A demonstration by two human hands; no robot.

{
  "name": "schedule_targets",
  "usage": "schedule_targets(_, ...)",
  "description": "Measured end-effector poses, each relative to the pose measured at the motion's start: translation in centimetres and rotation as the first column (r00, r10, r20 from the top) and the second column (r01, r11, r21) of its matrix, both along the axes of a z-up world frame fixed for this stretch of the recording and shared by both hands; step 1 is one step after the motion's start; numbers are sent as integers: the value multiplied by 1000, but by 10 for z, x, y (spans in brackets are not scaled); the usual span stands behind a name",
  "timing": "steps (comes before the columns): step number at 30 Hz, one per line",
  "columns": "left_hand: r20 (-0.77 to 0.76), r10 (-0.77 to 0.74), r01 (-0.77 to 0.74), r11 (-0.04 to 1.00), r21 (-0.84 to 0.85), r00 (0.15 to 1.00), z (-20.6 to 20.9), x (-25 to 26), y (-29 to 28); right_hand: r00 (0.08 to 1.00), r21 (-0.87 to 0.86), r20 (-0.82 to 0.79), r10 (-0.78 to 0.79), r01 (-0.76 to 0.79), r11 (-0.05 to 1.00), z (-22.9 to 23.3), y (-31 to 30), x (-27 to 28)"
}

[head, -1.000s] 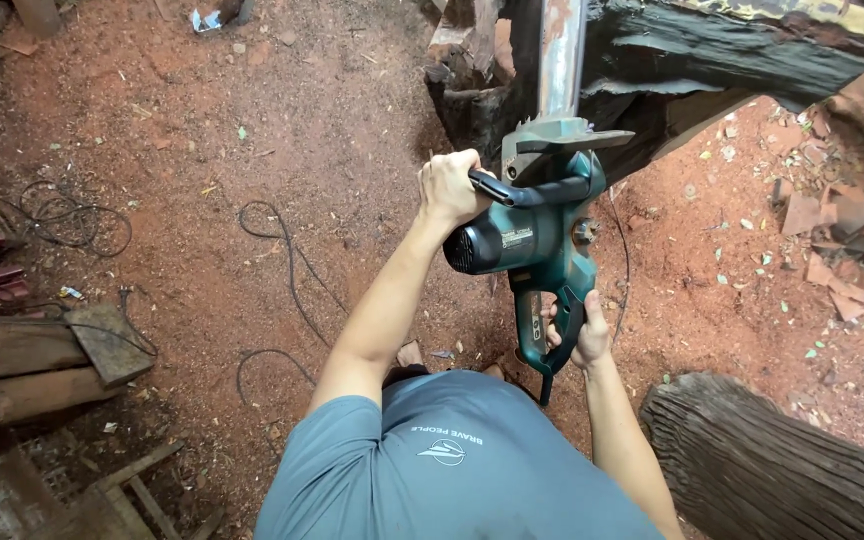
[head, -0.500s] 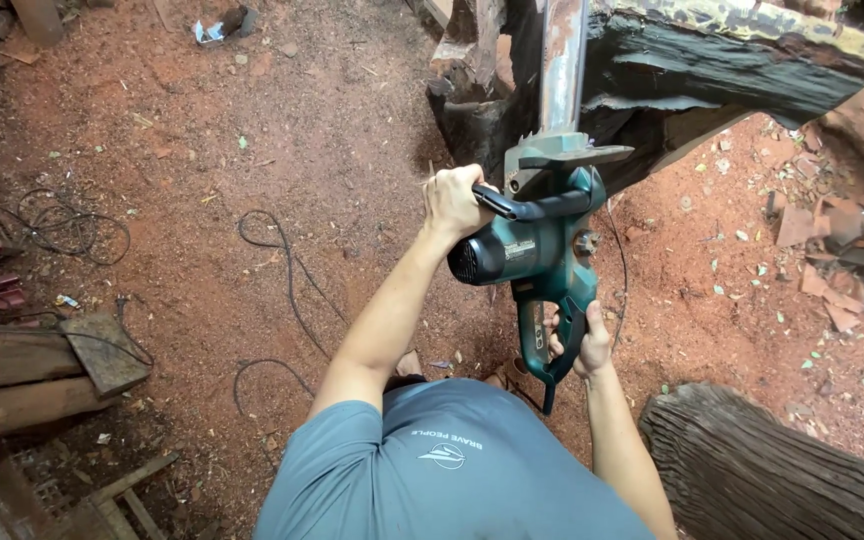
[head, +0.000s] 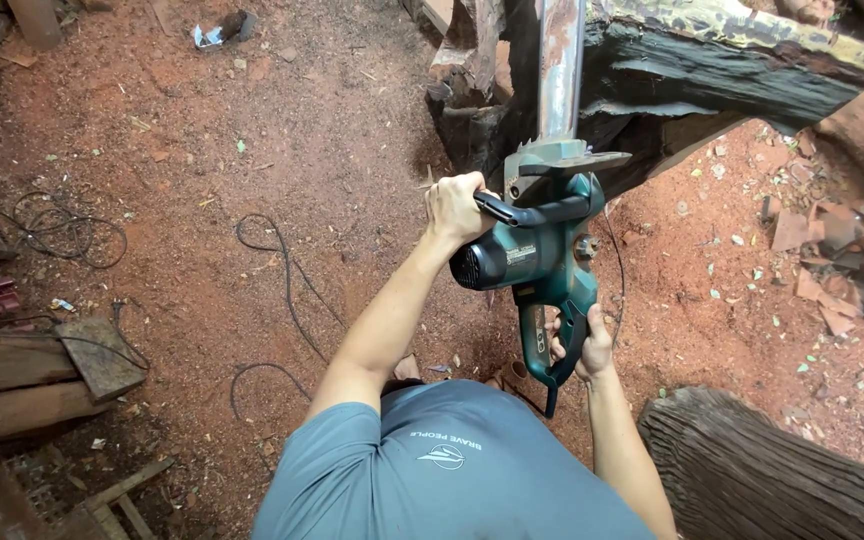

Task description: Using an electric chainsaw to make deep vertical cuts into a large wooden log in a workshop environment.

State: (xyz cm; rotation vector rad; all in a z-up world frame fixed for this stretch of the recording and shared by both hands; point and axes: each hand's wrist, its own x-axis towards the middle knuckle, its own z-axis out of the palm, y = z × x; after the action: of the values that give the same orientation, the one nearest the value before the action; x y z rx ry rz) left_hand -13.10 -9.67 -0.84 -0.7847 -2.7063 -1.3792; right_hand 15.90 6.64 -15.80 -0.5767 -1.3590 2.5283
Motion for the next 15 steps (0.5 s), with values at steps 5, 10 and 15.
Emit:
schedule_targets(5,2,10,-10,1000,16,1000,-22,-7,5,998,-11,52,-35,35,999,6,0,0)
schedule_targets(10,-13,9,-8,998,65,1000,-40,-11,1,994,15,108,-2,0,1000,12,0,4)
schedule_targets(15,-32,9,-3,983,181,999,-76,-23,0,981,92,194,-17,-1,996,29,-13,1)
